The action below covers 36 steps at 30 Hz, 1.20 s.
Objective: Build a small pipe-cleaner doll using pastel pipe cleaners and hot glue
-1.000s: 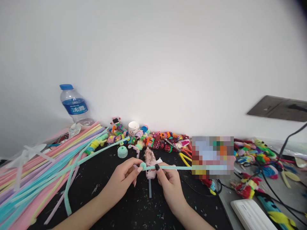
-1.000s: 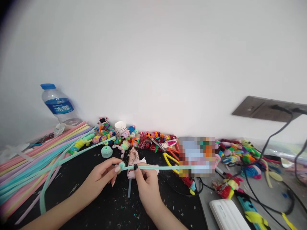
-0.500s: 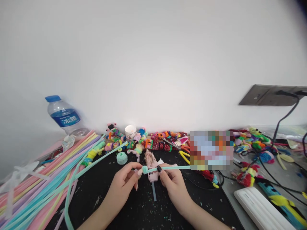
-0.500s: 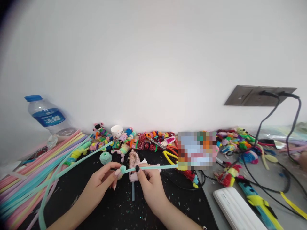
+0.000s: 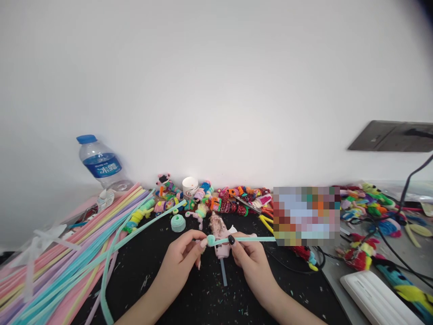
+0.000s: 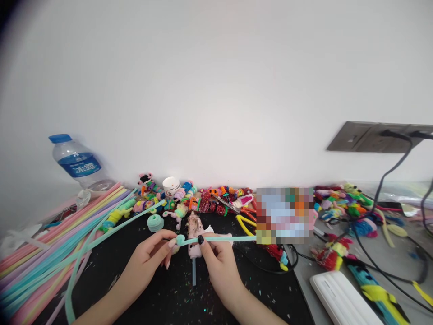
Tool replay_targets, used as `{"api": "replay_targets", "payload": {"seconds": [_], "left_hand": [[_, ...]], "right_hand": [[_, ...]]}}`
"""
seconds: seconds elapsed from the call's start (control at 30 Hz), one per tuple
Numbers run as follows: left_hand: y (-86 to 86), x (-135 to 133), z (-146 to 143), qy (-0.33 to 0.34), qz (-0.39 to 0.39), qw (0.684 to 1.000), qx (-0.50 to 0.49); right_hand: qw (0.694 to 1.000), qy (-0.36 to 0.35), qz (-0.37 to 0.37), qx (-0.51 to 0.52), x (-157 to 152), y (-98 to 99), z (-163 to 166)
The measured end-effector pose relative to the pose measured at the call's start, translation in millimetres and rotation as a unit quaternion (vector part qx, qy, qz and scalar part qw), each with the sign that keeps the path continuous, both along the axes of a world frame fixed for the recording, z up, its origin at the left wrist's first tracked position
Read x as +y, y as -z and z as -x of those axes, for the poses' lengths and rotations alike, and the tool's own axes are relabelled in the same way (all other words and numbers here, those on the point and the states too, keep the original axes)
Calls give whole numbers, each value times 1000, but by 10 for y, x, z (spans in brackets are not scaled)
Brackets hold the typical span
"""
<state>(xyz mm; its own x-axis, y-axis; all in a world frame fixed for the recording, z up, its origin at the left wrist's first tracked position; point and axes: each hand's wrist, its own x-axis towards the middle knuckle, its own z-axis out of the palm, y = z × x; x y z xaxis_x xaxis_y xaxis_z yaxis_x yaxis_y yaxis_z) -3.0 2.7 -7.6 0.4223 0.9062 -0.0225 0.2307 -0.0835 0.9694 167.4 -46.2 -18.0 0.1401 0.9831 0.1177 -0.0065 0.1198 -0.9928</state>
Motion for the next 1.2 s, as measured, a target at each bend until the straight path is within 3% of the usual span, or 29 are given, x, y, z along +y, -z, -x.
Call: {"api": "replay_targets", "payload": {"seconds": [0.8, 1.2], "left_hand": [[-34, 5, -2, 7, -2, 1000, -10], [-37, 30, 19, 48, -46, 998, -1]], "right_hand": [[999, -17, -13, -31, 9, 3, -5], [999, -19, -6, -39, 0, 18, -10]]}}
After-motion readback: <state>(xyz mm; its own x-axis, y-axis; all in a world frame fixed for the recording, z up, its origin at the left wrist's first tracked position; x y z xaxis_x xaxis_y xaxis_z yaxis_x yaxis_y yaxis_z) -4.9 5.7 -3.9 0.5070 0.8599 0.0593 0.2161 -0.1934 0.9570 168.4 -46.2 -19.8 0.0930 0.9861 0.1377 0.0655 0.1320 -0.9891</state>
